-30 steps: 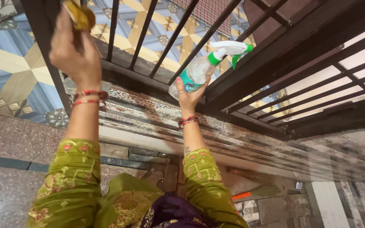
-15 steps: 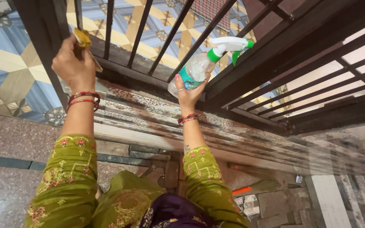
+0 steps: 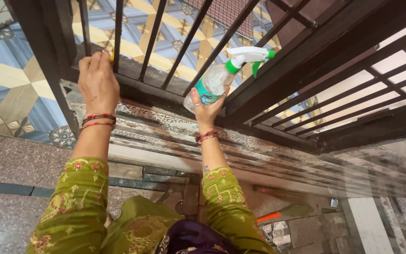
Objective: The person cleans a metal gate by spraying it with a cleaning solution from a bottle and wiping the bars and frame with a cloth.
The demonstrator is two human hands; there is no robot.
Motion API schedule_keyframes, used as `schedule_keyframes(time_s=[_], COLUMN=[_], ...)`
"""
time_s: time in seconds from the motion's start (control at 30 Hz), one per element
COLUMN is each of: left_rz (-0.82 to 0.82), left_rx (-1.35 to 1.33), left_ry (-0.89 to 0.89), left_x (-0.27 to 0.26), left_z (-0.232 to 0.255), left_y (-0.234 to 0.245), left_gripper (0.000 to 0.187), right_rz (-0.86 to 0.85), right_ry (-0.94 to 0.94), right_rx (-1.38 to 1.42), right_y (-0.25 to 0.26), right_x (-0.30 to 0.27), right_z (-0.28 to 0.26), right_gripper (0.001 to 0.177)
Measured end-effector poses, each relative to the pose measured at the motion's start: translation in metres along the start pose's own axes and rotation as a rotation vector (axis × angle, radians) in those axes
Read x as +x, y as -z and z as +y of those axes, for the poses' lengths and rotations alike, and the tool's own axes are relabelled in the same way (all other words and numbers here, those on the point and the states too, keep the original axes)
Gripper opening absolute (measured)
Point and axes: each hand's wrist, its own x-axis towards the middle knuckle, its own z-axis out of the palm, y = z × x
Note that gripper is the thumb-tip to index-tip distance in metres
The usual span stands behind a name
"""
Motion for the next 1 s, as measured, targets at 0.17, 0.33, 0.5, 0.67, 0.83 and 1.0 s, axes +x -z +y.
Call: schedule_keyframes(time_s=[0.17,0.33,0.5,0.67,0.83,1.0], left_rz=[-0.026,0.001,-0.02,0.049,-0.146,-0.08], left_rx=[0.015,-0.069,-0.159,-0.122,-0.001,-0.013], left_ry=[0.012,0.154,0.228,-0.015,-0.043,-0.006], left_x=[-0.006,-0.022,-0.038,-0.013,-0.007,-0.028], left_z=[0.001,0.011,0.041,0.057,0.05,0.048], left_y=[0.001,0.002,0.013,0.004,-0.009,-0.019], left_gripper=[0.022,0.021,0.018,0.026,0.029,0.015], right_rz=[0.003,0.009,0.01,-0.002,-0.014,-0.016], right_ry=[-0.016,0.064,-0.023,-0.021,0.007,-0.02], right_rx=[-0.014,-0.056,-0.008,-0.012,-0.004,-0.011], right_y=[0.0,-0.002,-0.004,0.0,-0.001,0.0], right_x=[-0.002,0.0,0.0,-0.002,-0.002,-0.002], right_z=[0.0,-0.005,-0.002,0.003,0.002,0.001], right_gripper=[0.099,0.102,0.103,0.102,0.104,0.105])
